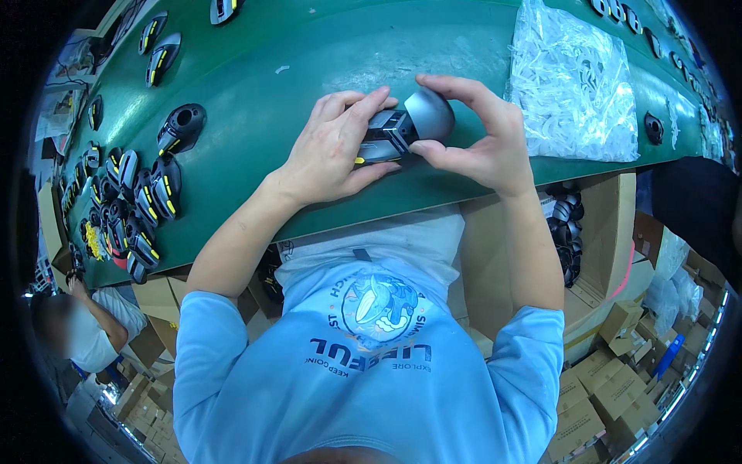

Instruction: Assembling plastic components for handheld electronics on a production line conveyor belt.

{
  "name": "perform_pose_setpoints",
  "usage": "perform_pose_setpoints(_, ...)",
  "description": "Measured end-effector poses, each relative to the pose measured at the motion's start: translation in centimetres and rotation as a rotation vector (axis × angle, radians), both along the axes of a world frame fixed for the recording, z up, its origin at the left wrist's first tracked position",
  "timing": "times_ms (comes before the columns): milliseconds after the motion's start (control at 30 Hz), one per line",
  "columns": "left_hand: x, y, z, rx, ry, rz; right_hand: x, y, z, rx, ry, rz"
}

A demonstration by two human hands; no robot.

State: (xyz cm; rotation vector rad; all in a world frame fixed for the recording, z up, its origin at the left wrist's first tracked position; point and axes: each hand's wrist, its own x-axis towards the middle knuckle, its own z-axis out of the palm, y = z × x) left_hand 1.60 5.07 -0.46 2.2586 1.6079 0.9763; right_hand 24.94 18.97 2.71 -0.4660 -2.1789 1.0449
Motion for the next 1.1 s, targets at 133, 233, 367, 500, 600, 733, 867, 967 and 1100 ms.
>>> perform_pose_setpoints(133, 0.0, 0.0, -0.3, -0.003, -0.003, 0.004, 0.0, 1.3, -1.1, 0.125, -0.139, 0.175)
perform_pose_setpoints(233, -0.1, -0.1, -0.3, -0.011, -0.008, 0.009, 0.4, 1.5, -1.6, 0.176, -0.367, 0.206)
perform_pose_setpoints(367, 0.0, -0.1, -0.1, -0.059, 0.008, 0.007, 1.0, 1.0, -1.6, 0.281, -0.397, 0.168)
perform_pose_setpoints(500, -0.3, 0.1, -0.1, -0.046, 0.016, -0.020, 0.9, 0.1, -1.3, 0.350, -0.443, 0.110)
perform_pose_setpoints(600, -0.5, 0.0, -0.4, -0.055, 0.013, -0.010, 0.4, 0.0, -1.0, 0.419, -0.457, 0.091)
perform_pose_setpoints(733, -0.2, -0.2, -0.1, -0.076, 0.022, -0.016, 0.5, 0.4, -1.3, 0.238, -0.394, 0.116)
perform_pose_setpoints(867, -0.2, 0.4, 0.2, -0.073, 0.056, -0.031, 1.4, -0.3, -1.3, 0.411, -0.375, 0.029)
perform_pose_setpoints(967, -0.4, -0.4, 0.2, -0.087, 0.069, -0.053, 1.2, -0.5, -1.5, 0.466, -0.394, 0.026)
perform_pose_setpoints(1100, -0.5, 1.1, 4.0, -0.101, -0.204, -0.010, 1.0, -0.4, -2.0, 0.473, -0.386, 0.016)
